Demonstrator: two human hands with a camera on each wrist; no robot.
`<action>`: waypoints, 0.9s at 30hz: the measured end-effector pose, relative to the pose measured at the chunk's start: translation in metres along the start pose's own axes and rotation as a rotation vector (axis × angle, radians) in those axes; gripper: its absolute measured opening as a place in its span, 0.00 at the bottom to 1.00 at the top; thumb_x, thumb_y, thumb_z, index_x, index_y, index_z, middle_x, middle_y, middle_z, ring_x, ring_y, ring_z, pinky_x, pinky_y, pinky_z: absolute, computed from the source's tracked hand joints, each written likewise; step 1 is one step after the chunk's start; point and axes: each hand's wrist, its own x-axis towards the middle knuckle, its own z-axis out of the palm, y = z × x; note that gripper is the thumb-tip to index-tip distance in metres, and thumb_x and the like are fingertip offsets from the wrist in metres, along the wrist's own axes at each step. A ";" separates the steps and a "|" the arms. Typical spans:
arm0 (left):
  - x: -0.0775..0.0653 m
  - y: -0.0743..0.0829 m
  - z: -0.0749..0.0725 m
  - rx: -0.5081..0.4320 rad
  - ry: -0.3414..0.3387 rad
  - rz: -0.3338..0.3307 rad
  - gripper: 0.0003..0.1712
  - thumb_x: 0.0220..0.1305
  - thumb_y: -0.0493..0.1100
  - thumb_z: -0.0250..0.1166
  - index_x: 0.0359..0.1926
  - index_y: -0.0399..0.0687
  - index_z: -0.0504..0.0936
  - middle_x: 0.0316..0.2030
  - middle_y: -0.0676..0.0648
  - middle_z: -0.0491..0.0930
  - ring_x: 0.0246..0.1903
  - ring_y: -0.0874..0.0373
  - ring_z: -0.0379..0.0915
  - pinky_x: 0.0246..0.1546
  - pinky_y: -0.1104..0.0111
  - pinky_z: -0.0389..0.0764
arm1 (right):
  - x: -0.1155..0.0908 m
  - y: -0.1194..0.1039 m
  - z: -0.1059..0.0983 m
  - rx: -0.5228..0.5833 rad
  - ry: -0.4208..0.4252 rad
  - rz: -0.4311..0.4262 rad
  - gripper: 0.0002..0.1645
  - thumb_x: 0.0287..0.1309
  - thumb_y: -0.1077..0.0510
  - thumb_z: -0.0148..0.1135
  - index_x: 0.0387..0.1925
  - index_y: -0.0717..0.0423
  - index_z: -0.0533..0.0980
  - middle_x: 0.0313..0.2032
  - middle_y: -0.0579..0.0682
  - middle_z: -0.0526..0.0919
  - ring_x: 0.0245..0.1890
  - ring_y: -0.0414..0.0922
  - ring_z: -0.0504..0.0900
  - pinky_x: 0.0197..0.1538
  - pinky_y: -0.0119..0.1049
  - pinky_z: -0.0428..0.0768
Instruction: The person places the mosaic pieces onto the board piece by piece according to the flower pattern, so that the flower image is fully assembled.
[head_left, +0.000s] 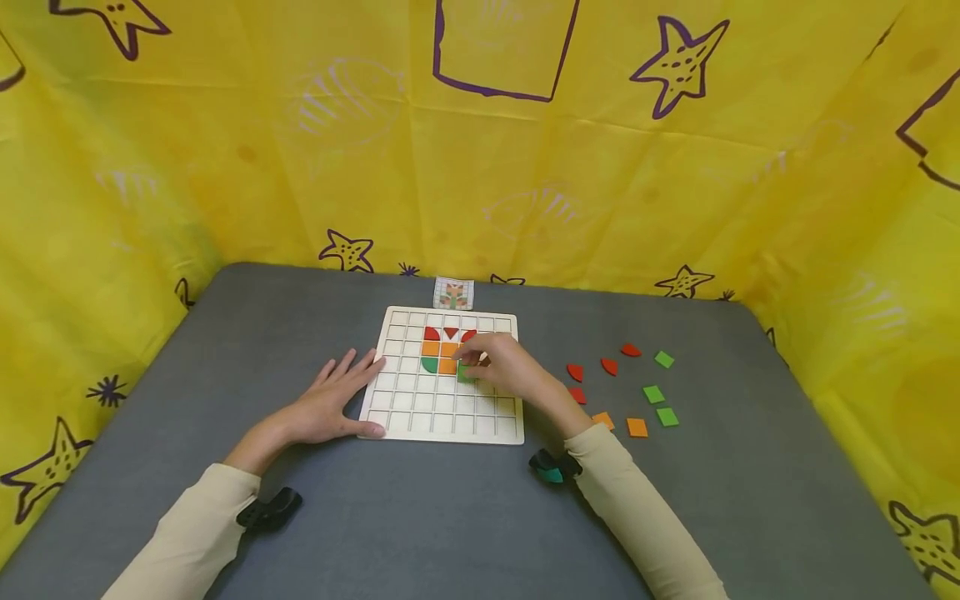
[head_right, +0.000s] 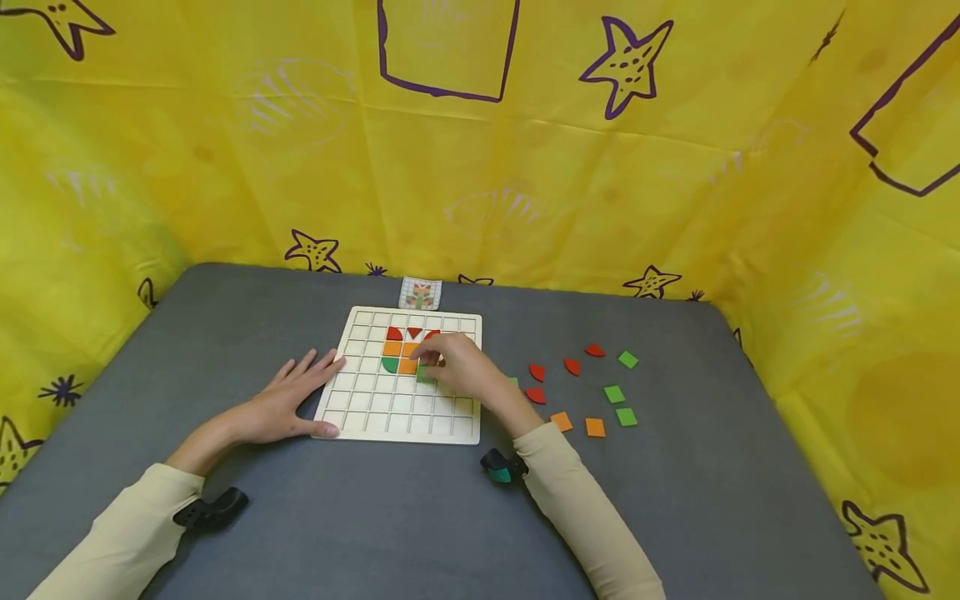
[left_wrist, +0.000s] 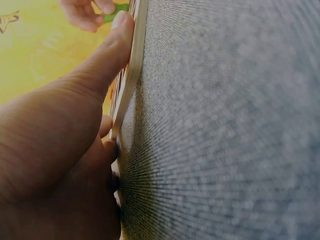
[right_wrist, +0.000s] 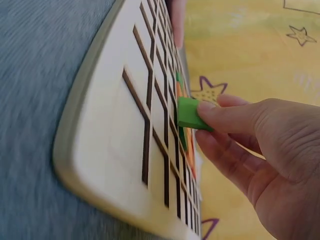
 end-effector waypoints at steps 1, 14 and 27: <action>0.000 0.000 0.000 0.000 0.002 0.002 0.64 0.50 0.67 0.71 0.77 0.43 0.49 0.76 0.36 0.42 0.74 0.33 0.26 0.69 0.40 0.28 | 0.001 -0.001 0.001 0.005 -0.001 -0.009 0.13 0.54 0.65 0.71 0.43 0.60 0.84 0.34 0.47 0.84 0.36 0.40 0.80 0.43 0.31 0.81; -0.001 0.001 0.000 0.001 0.016 0.015 0.63 0.51 0.66 0.71 0.76 0.42 0.51 0.76 0.35 0.43 0.73 0.31 0.28 0.68 0.39 0.30 | 0.013 -0.009 0.016 0.069 0.004 -0.050 0.11 0.55 0.67 0.70 0.42 0.61 0.84 0.35 0.48 0.85 0.37 0.40 0.81 0.44 0.28 0.79; 0.000 0.000 0.002 0.012 0.021 0.007 0.63 0.51 0.67 0.71 0.76 0.43 0.51 0.76 0.35 0.44 0.73 0.31 0.29 0.68 0.38 0.30 | 0.016 -0.013 0.023 0.017 -0.062 -0.004 0.10 0.58 0.64 0.69 0.42 0.57 0.84 0.34 0.45 0.85 0.34 0.37 0.79 0.41 0.28 0.79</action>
